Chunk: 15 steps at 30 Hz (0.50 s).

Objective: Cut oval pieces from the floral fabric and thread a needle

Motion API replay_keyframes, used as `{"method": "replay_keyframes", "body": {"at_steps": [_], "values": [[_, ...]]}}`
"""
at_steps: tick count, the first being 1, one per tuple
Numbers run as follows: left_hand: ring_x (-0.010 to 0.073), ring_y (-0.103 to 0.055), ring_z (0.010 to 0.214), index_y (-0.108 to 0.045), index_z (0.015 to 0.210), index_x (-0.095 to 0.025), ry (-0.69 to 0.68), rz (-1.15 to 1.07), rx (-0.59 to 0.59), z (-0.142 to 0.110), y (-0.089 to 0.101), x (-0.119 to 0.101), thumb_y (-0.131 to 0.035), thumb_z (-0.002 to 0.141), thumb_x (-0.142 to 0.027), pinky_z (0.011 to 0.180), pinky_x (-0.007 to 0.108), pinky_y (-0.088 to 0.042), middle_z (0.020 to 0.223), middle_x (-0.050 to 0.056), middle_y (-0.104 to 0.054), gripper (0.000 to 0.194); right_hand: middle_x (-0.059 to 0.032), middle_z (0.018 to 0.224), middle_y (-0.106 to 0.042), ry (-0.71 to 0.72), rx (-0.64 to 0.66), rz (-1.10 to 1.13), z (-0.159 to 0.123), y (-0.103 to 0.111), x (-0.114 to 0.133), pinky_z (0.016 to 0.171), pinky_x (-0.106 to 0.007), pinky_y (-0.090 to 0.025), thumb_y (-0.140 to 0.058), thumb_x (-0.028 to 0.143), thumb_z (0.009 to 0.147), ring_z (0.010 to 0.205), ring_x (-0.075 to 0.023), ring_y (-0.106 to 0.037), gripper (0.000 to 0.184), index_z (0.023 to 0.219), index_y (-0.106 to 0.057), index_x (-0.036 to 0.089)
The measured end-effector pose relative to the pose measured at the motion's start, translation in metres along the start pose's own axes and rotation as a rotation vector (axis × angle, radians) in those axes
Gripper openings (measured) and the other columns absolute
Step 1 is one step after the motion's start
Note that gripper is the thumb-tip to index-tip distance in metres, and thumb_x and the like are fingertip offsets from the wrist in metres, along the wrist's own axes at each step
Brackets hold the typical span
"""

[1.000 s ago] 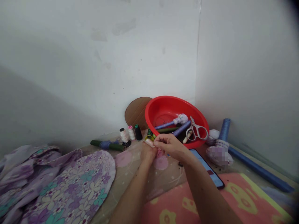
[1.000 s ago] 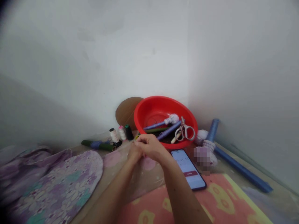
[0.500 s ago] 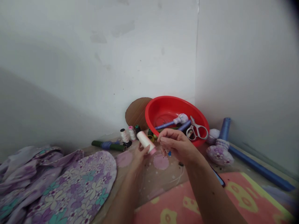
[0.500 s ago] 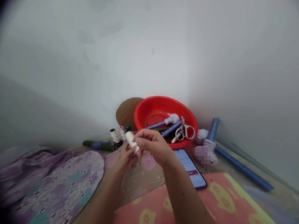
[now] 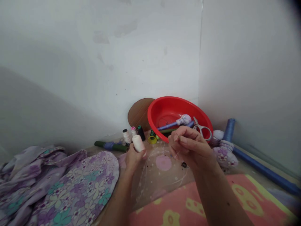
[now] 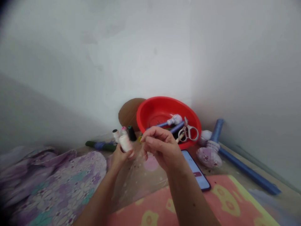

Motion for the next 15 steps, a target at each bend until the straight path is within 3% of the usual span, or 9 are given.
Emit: {"method": "replay_keyframes", "body": {"at_steps": [8, 15], "values": [[0.021, -0.058, 0.074, -0.051, 0.089, -0.017, -0.096, -0.065, 0.015, -0.007, -0.01, 0.006, -0.066, 0.051, -0.025, 0.061, 0.027, -0.041, 0.084, 0.006, -0.062, 0.042, 0.0065, 0.043, -0.03, 0.021, -0.01, 0.006, -0.003, -0.002, 0.002, 0.04, -0.021, -0.038, -0.05, 0.018, 0.071, 0.039, -0.0048, -0.029, 0.009, 0.07, -0.059, 0.016], [0.0204, -0.058, 0.074, -0.047, 0.091, -0.017, -0.053, -0.22, -0.205, 0.003, 0.018, 0.021, -0.064, 0.055, -0.033, 0.061, 0.028, -0.043, 0.085, 0.006, -0.061, 0.043, 0.0067, 0.043, -0.03, 0.019, -0.022, 0.0, 0.0, -0.001, 0.002, 0.039, -0.02, -0.038, -0.05, 0.018, 0.071, 0.039, -0.0049, -0.03, 0.008, 0.07, -0.058, 0.016]]}}
Point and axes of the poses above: each hand's wrist, its own z-axis towards the middle knuckle, its own y-axis out of the back of the hand, x = y × z, the point moved 3 cm from there along z, towards the middle knuckle
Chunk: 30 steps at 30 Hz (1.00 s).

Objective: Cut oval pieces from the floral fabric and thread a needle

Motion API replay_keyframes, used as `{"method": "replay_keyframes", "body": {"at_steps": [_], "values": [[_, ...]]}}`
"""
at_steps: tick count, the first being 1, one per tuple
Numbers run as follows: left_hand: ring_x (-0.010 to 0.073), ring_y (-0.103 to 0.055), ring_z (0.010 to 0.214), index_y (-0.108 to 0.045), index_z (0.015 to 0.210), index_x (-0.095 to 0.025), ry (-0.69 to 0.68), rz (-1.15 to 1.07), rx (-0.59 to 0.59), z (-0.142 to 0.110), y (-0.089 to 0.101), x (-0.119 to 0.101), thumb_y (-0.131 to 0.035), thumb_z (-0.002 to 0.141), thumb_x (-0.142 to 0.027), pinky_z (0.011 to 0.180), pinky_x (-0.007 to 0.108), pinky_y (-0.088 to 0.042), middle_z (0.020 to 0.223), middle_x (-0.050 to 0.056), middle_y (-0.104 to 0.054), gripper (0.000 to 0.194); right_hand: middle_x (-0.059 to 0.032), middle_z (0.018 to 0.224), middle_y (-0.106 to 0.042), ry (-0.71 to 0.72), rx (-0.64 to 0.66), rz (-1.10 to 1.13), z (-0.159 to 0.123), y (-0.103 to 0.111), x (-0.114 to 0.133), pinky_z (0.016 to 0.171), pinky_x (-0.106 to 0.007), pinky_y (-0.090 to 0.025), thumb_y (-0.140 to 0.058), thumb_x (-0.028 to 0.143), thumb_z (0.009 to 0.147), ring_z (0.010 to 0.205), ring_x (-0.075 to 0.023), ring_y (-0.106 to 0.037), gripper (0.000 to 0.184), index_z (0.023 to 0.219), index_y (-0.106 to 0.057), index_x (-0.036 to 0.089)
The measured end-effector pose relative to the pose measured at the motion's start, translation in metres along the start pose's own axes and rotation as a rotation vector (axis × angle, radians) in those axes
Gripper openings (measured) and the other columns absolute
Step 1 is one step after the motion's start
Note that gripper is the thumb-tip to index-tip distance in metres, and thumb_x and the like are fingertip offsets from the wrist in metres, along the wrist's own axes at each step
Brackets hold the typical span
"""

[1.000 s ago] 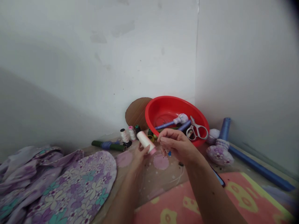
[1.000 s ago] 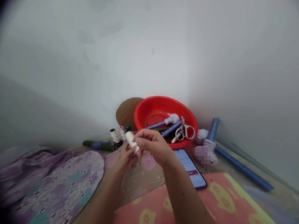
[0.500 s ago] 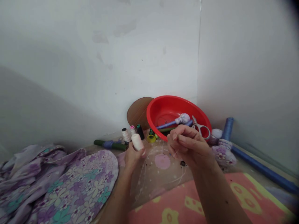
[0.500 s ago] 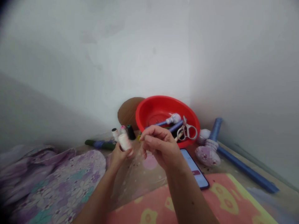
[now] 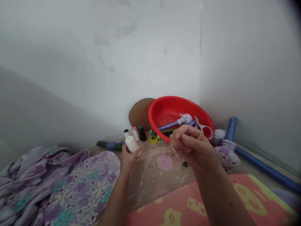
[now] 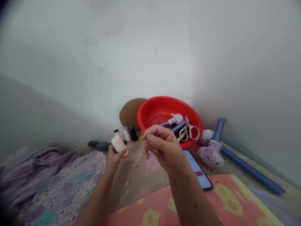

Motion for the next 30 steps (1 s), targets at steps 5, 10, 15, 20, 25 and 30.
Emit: {"method": "replay_keyframes", "body": {"at_steps": [5, 10, 15, 20, 25, 30], "values": [[0.0204, -0.059, 0.075, -0.051, 0.089, -0.018, 0.002, -0.096, -0.076, 0.004, 0.012, -0.004, -0.065, 0.052, -0.034, 0.063, 0.028, -0.044, 0.082, 0.004, -0.063, 0.043, 0.0069, 0.043, -0.028, 0.011, 0.015, 0.031, -0.003, -0.002, 0.003, 0.038, -0.019, -0.037, -0.05, 0.017, 0.071, 0.039, -0.0047, -0.027, 0.009, 0.07, -0.059, 0.017], [0.0205, -0.059, 0.071, -0.053, 0.088, -0.017, 0.017, -0.093, -0.026, -0.006, 0.0, -0.005, -0.066, 0.052, -0.035, 0.06, 0.029, -0.044, 0.078, 0.004, -0.063, 0.042, 0.0068, 0.044, -0.025, 0.026, 0.062, 0.057, -0.006, -0.006, 0.007, 0.038, -0.02, -0.038, -0.048, 0.018, 0.073, 0.039, -0.005, -0.026, 0.011, 0.072, -0.059, 0.017], [0.0209, -0.059, 0.069, -0.051, 0.095, -0.014, 0.011, -0.073, 0.095, -0.021, -0.025, -0.001, -0.067, 0.051, -0.034, 0.059, 0.029, -0.043, 0.08, 0.007, -0.062, 0.05, 0.0067, 0.044, -0.025, 0.031, 0.07, 0.055, -0.006, -0.009, 0.007, 0.038, -0.02, -0.038, -0.048, 0.017, 0.072, 0.04, -0.0052, -0.027, 0.011, 0.072, -0.059, 0.017], [0.02, -0.058, 0.074, -0.047, 0.106, -0.014, -0.007, -0.075, 0.204, -0.028, -0.035, 0.006, -0.065, 0.056, -0.03, 0.062, 0.028, -0.044, 0.087, 0.007, -0.062, 0.056, 0.0065, 0.044, -0.025, 0.015, 0.06, 0.052, -0.005, -0.01, 0.005, 0.038, -0.019, -0.037, -0.048, 0.017, 0.072, 0.04, -0.0058, -0.028, 0.011, 0.071, -0.059, 0.017], [0.0229, -0.054, 0.091, -0.045, 0.109, -0.014, -0.053, -0.046, 0.135, -0.026, -0.015, -0.008, -0.062, 0.06, -0.032, 0.074, 0.032, -0.042, 0.104, 0.012, -0.056, 0.055, 0.006, 0.044, -0.028, -0.021, 0.006, 0.04, -0.004, -0.01, 0.001, 0.037, -0.02, -0.035, -0.05, 0.018, 0.071, 0.039, -0.0054, -0.028, 0.009, 0.069, -0.059, 0.017], [0.02, -0.044, 0.104, -0.046, 0.111, -0.019, -0.441, -0.136, 0.152, -0.049, 0.014, -0.072, -0.047, 0.074, -0.03, 0.087, 0.032, -0.034, 0.114, 0.007, -0.05, 0.039, 0.0059, 0.044, -0.027, -0.004, -0.021, 0.034, -0.005, -0.011, -0.001, 0.042, -0.023, -0.038, -0.051, 0.019, 0.071, 0.041, -0.0063, -0.03, 0.009, 0.07, -0.059, 0.018]]}}
Point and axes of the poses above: each hand's wrist, its own z-axis towards the middle knuckle, its own y-axis out of the back of the hand, x = y × z, the point moved 3 cm from there along z, towards the middle knuckle
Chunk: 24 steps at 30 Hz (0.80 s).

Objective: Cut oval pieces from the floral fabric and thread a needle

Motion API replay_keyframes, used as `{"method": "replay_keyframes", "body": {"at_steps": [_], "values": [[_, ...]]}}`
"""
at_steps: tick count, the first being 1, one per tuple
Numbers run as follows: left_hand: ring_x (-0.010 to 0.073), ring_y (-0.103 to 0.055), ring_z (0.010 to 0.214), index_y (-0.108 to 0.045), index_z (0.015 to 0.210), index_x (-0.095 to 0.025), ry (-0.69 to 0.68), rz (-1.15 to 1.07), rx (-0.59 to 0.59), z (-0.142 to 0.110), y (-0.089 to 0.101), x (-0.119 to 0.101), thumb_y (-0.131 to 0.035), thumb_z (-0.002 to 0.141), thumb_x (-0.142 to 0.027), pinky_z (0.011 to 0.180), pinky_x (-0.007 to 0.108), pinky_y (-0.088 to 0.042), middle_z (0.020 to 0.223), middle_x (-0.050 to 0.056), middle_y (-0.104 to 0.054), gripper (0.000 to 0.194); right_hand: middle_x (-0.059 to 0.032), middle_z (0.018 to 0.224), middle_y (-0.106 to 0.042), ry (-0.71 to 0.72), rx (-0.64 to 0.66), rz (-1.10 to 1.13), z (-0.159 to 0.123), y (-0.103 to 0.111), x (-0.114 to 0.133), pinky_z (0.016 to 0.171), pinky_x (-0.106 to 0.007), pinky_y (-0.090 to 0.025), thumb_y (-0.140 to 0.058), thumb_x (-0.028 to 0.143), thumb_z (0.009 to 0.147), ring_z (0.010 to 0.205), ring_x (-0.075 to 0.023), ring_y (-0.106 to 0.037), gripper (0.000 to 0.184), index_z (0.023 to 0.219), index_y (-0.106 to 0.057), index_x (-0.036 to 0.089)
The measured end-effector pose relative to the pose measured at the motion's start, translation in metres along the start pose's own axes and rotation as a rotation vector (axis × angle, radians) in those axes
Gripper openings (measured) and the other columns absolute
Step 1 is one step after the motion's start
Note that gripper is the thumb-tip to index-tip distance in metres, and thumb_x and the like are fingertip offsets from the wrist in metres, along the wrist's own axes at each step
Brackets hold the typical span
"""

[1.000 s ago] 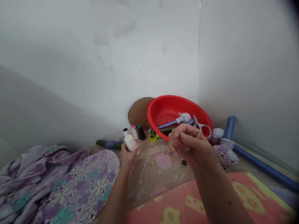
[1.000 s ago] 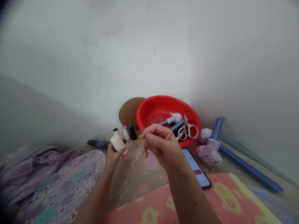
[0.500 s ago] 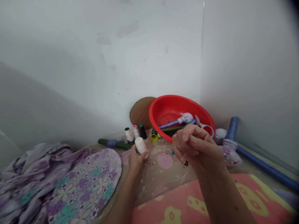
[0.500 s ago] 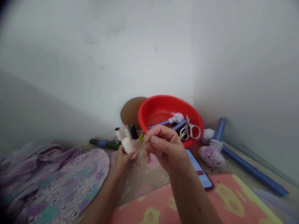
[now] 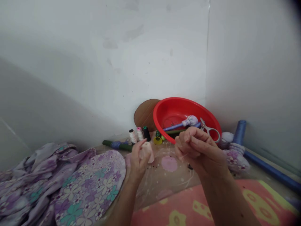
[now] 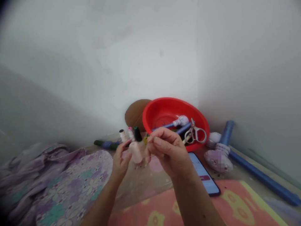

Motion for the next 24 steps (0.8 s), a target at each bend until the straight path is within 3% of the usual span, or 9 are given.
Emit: {"method": "replay_keyframes", "body": {"at_steps": [3, 5, 7, 10, 13, 15, 17, 19, 24], "values": [[0.0195, -0.052, 0.089, -0.052, 0.106, -0.023, -0.031, -0.045, 0.417, -0.003, -0.01, -0.029, -0.054, 0.069, -0.03, 0.081, 0.03, -0.037, 0.093, 0.003, -0.062, 0.038, 0.0056, 0.046, -0.029, 0.036, -0.024, 0.01, 0.0, -0.001, 0.001, 0.048, -0.025, -0.041, -0.049, 0.018, 0.072, 0.043, -0.0063, -0.032, 0.01, 0.071, -0.059, 0.018], [0.0182, -0.054, 0.077, -0.063, 0.083, -0.024, -0.033, 0.017, 0.541, -0.001, -0.012, -0.029, -0.054, 0.069, -0.03, 0.076, 0.029, -0.038, 0.073, 0.001, -0.063, 0.018, 0.0059, 0.046, -0.028, 0.066, -0.057, 0.021, 0.001, -0.001, 0.002, 0.049, -0.024, -0.041, -0.049, 0.017, 0.072, 0.043, -0.0058, -0.031, 0.009, 0.07, -0.059, 0.018], [0.0169, -0.053, 0.07, -0.063, 0.058, -0.022, -0.026, 0.065, 0.499, 0.008, -0.007, -0.018, -0.05, 0.072, -0.03, 0.073, 0.028, -0.038, 0.063, 0.002, -0.06, 0.02, 0.0065, 0.045, -0.026, 0.085, -0.094, 0.034, 0.003, 0.0, 0.003, 0.049, -0.024, -0.041, -0.05, 0.017, 0.072, 0.042, -0.0057, -0.029, 0.008, 0.07, -0.058, 0.018], [0.0162, -0.051, 0.067, -0.06, 0.046, -0.02, 0.075, 0.024, 0.319, 0.026, 0.011, 0.007, -0.054, 0.069, -0.033, 0.07, 0.027, -0.037, 0.058, 0.001, -0.057, 0.027, 0.0071, 0.045, -0.024, 0.083, -0.139, 0.048, 0.007, 0.004, 0.003, 0.049, -0.023, -0.04, -0.05, 0.017, 0.071, 0.042, -0.0056, -0.027, 0.007, 0.069, -0.057, 0.018], [0.0146, -0.052, 0.059, -0.059, 0.049, -0.018, 0.17, -0.042, 0.231, 0.043, 0.024, 0.024, -0.053, 0.069, -0.04, 0.062, 0.025, -0.04, 0.054, 0.001, -0.056, 0.03, 0.0072, 0.045, -0.024, 0.05, -0.186, 0.045, 0.01, 0.01, -0.002, 0.048, -0.021, -0.039, -0.05, 0.017, 0.072, 0.042, -0.0052, -0.025, 0.007, 0.069, -0.057, 0.017], [0.0129, -0.052, 0.05, -0.062, 0.062, -0.016, 0.224, -0.091, 0.198, 0.053, 0.028, 0.028, -0.046, 0.072, -0.045, 0.053, 0.025, -0.041, 0.057, 0.002, -0.06, 0.035, 0.0073, 0.046, -0.025, 0.018, -0.222, 0.051, 0.012, 0.014, -0.007, 0.048, -0.021, -0.038, -0.05, 0.018, 0.073, 0.042, -0.0049, -0.024, 0.007, 0.07, -0.056, 0.017], [0.0128, -0.054, 0.05, -0.061, 0.079, -0.014, 0.266, -0.148, 0.166, 0.062, 0.028, 0.027, -0.04, 0.075, -0.049, 0.05, 0.025, -0.042, 0.065, 0.004, -0.063, 0.041, 0.0076, 0.046, -0.026, -0.01, -0.261, 0.056, 0.014, 0.019, -0.012, 0.048, -0.02, -0.038, -0.051, 0.019, 0.073, 0.042, -0.0045, -0.024, 0.006, 0.07, -0.056, 0.017], [0.0147, -0.059, 0.061, -0.058, 0.09, -0.012, 0.28, -0.226, 0.136, 0.072, 0.026, 0.02, -0.039, 0.075, -0.05, 0.057, 0.026, -0.045, 0.074, 0.007, -0.065, 0.045, 0.008, 0.046, -0.027, -0.034, -0.303, 0.056, 0.016, 0.023, -0.017, 0.048, -0.02, -0.038, -0.052, 0.02, 0.073, 0.041, -0.004, -0.024, 0.005, 0.07, -0.056, 0.016], [0.0186, -0.059, 0.082, -0.058, 0.092, -0.011, 0.23, -0.545, 0.123, 0.087, 0.016, -0.02, -0.049, 0.072, -0.045, 0.078, 0.033, -0.043, 0.083, 0.011, -0.066, 0.04, 0.0083, 0.046, -0.03, -0.046, -0.354, 0.048, 0.018, 0.031, -0.022, 0.05, -0.02, -0.038, -0.055, 0.021, 0.071, 0.042, -0.0035, -0.026, 0.006, 0.071, -0.055, 0.016]]}}
Point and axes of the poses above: each hand's wrist, its own z-axis towards the middle knuckle, its own y-axis out of the back of the hand, x = y × z, the point moved 3 cm from there along z, towards the middle knuckle
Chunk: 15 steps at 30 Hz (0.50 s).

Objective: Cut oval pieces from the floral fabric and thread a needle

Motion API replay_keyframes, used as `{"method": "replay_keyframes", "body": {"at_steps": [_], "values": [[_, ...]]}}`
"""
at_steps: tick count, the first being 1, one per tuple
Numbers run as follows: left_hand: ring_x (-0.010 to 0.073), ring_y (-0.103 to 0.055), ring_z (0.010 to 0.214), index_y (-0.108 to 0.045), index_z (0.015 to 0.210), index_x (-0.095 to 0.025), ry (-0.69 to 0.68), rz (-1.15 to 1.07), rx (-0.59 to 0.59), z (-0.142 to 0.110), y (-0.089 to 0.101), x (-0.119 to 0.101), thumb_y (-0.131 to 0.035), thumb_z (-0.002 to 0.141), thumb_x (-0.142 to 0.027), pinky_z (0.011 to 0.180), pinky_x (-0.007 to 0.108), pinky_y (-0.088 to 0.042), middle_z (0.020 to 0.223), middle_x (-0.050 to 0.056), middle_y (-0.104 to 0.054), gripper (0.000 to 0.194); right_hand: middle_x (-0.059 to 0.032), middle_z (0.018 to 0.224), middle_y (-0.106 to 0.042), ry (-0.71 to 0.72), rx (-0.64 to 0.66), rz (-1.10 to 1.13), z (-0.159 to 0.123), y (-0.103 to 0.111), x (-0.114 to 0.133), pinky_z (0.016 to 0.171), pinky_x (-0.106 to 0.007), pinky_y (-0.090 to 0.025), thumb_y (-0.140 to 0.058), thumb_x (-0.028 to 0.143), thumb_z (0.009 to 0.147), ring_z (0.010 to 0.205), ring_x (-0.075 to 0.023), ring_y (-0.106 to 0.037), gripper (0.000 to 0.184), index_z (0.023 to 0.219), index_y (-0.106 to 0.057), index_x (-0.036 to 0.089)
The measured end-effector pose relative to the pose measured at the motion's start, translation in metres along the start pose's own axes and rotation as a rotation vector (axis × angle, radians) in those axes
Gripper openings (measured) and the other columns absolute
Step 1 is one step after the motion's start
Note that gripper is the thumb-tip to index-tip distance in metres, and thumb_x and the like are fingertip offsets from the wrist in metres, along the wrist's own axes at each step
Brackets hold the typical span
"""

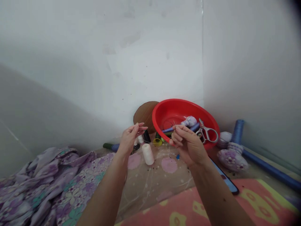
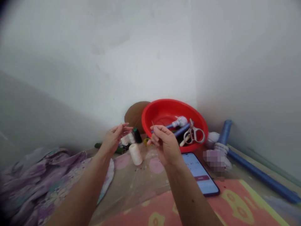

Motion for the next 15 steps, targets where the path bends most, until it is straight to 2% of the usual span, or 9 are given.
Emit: {"method": "replay_keyframes", "body": {"at_steps": [4, 7, 11, 13, 15], "values": [[0.0186, -0.059, 0.082, -0.059, 0.086, -0.011, -0.069, -0.087, 0.07, -0.009, -0.023, -0.027, -0.049, 0.075, -0.039, 0.08, 0.035, -0.043, 0.08, 0.009, -0.066, 0.032, 0.0082, 0.047, -0.03, 0.007, 0.013, 0.006, 0.001, 0.002, -0.001, 0.05, -0.02, -0.038, -0.053, 0.022, 0.073, 0.042, -0.0036, -0.027, 0.006, 0.072, -0.055, 0.016], [0.0172, -0.061, 0.07, -0.059, 0.087, -0.012, -0.069, -0.042, 0.085, -0.023, -0.026, -0.043, -0.048, 0.076, -0.038, 0.066, 0.031, -0.047, 0.072, 0.007, -0.067, 0.031, 0.0083, 0.046, -0.028, 0.014, 0.022, 0.011, 0.0, 0.002, -0.001, 0.05, -0.02, -0.038, -0.052, 0.022, 0.074, 0.042, -0.0036, -0.025, 0.007, 0.072, -0.055, 0.015], [0.0107, -0.053, 0.041, -0.059, 0.089, -0.013, -0.096, 0.062, 0.019, -0.041, -0.008, -0.062, -0.049, 0.074, -0.039, 0.042, 0.022, -0.041, 0.058, 0.003, -0.064, 0.031, 0.0085, 0.045, -0.027, 0.011, 0.037, 0.016, -0.001, -0.001, 0.0, 0.05, -0.02, -0.039, -0.054, 0.023, 0.072, 0.041, -0.0039, -0.024, 0.008, 0.071, -0.056, 0.015], [0.0115, -0.054, 0.042, -0.058, 0.089, -0.014, -0.138, 0.039, -0.077, -0.046, 0.007, -0.072, -0.05, 0.073, -0.039, 0.042, 0.022, -0.041, 0.056, 0.002, -0.063, 0.031, 0.0084, 0.045, -0.028, 0.011, 0.033, 0.026, -0.001, -0.002, 0.0, 0.051, -0.02, -0.04, -0.055, 0.022, 0.071, 0.041, -0.0038, -0.025, 0.007, 0.071, -0.056, 0.015], [0.0145, -0.06, 0.053, -0.058, 0.086, -0.016, -0.2, -0.011, -0.183, -0.046, 0.023, -0.08, -0.05, 0.072, -0.039, 0.049, 0.025, -0.045, 0.059, 0.001, -0.064, 0.028, 0.0085, 0.045, -0.029, 0.008, 0.022, 0.038, -0.002, -0.003, 0.0, 0.053, -0.021, -0.041, -0.056, 0.022, 0.07, 0.041, -0.0035, -0.025, 0.007, 0.07, -0.056, 0.015]]}}
Point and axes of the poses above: each hand's wrist, its own z-axis towards the middle knuckle, its own y-axis out of the back of the hand, x = y × z, the point moved 3 cm from there along z, towards the middle knuckle
